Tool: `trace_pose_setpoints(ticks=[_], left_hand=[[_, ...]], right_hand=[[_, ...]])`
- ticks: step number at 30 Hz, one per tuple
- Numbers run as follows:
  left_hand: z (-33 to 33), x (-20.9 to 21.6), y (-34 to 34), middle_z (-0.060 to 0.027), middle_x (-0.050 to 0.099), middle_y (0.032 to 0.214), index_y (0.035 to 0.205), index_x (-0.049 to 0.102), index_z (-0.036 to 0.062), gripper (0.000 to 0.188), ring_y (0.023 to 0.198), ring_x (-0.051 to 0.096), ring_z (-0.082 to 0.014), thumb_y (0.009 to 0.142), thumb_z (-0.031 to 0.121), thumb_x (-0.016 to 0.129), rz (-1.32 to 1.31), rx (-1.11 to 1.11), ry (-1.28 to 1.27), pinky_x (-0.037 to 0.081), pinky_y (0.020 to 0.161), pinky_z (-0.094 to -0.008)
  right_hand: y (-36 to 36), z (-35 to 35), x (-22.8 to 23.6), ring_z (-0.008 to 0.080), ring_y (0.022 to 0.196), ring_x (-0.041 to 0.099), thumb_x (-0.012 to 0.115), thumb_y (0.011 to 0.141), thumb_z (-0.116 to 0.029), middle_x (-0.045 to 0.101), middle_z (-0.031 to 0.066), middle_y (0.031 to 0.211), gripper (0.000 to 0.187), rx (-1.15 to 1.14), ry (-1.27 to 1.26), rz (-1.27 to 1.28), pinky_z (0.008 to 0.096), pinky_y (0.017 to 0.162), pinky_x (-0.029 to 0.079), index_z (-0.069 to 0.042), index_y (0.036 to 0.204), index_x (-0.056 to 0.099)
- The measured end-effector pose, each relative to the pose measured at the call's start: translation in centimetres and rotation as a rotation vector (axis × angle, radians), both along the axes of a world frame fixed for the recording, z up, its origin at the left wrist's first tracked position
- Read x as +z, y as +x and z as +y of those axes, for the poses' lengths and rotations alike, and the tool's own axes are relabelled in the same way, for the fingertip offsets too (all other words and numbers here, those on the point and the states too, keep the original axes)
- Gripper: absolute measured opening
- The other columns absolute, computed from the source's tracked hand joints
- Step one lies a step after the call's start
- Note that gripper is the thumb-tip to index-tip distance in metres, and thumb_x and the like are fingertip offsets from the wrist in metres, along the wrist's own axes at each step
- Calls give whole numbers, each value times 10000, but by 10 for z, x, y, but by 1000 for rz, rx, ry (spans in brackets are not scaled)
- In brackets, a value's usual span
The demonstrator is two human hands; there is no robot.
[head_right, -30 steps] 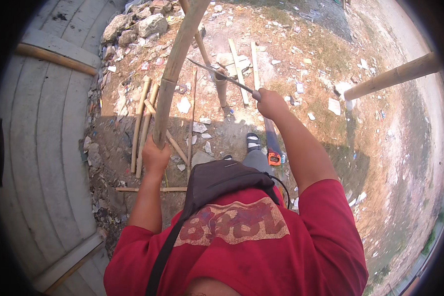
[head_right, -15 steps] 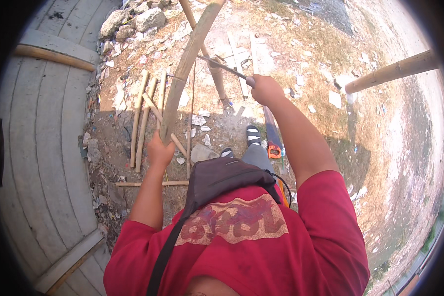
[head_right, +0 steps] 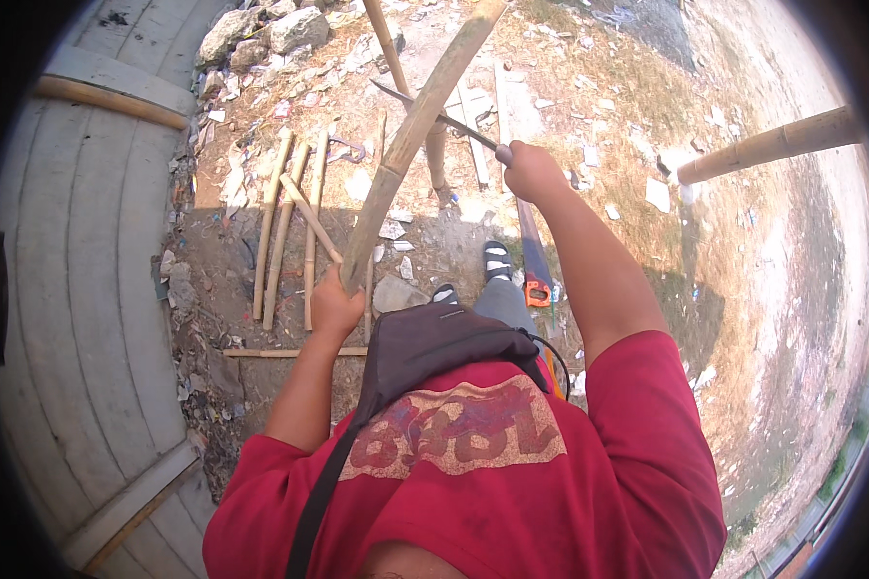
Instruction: The person uses a machete to chop a long bamboo pole into smaller sections. They repeatedly strike the bamboo against a vertical support pole to split it, then move the cut pieces aside.
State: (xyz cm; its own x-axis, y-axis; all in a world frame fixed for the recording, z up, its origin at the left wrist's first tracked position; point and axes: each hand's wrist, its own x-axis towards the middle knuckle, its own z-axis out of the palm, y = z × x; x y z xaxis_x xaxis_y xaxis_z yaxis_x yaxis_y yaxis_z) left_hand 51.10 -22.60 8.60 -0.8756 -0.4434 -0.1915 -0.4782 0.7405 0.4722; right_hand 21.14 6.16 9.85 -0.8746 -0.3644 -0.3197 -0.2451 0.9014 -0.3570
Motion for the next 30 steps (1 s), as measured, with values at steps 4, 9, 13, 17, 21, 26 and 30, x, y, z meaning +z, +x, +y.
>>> trace_pose_setpoints(ticks=[4, 9, 13, 17, 21, 26, 30], left_hand=[[-3, 37, -19, -274, 686, 975, 1207, 583, 12, 476, 941, 662, -477, 771, 157, 705, 201, 5, -13, 523, 807, -532], [-4, -12, -31, -253, 691, 1002, 1219, 584, 33, 498, 961, 662, -472, 763, 165, 735, 121, 41, -17, 530, 828, -537], [4, -50, -42, -241, 696, 1017, 1207, 590, 35, 493, 976, 664, -469, 762, 176, 749, -131, 98, 22, 537, 838, -532], [2, -37, -46, -252, 695, 978, 1149, 604, 40, 431, 955, 665, -469, 763, 171, 743, 46, 103, 34, 535, 817, -540], [-4, 6, -62, -255, 695, 957, 1132, 609, 46, 404, 934, 667, -466, 766, 162, 737, 226, 118, 8, 531, 798, -544], [-9, 1, -67, -250, 701, 987, 1147, 606, 44, 412, 944, 672, -458, 766, 144, 726, 108, 81, 2, 536, 806, -543], [-10, -20, -60, -245, 705, 1007, 1182, 607, 38, 449, 961, 679, -446, 759, 133, 725, -91, 30, 13, 541, 826, -535]], right_hand=[[-3, -5, 5, 403, 999, 676, 507, 1034, -325, 705, 226, 1021, 326, -23, 5, -11, 512, 860, 528, -36, 1106, 641], [-13, -37, 25, 394, 1021, 679, 508, 1035, -330, 712, 211, 1041, 330, -57, -6, -21, 496, 880, 531, -41, 1118, 642], [-27, -40, 17, 388, 1030, 680, 499, 1040, -328, 711, 215, 1065, 339, -17, 6, 7, 487, 888, 532, -35, 1129, 644], [-28, -49, 21, 386, 1029, 680, 495, 1042, -316, 710, 219, 1063, 340, -21, 12, -30, 485, 889, 534, -23, 1125, 646], [-37, -55, 21, 385, 1029, 679, 490, 1046, -319, 709, 223, 1066, 345, -9, 20, -4, 482, 885, 536, -21, 1116, 650], [-46, -60, 24, 370, 1041, 682, 501, 1037, -292, 710, 219, 1092, 316, -17, 34, -24, 479, 890, 540, -28, 1114, 656], [-40, -55, 15, 360, 1051, 684, 505, 1023, -264, 712, 212, 1100, 295, -36, 43, -15, 477, 899, 542, -34, 1142, 647]])
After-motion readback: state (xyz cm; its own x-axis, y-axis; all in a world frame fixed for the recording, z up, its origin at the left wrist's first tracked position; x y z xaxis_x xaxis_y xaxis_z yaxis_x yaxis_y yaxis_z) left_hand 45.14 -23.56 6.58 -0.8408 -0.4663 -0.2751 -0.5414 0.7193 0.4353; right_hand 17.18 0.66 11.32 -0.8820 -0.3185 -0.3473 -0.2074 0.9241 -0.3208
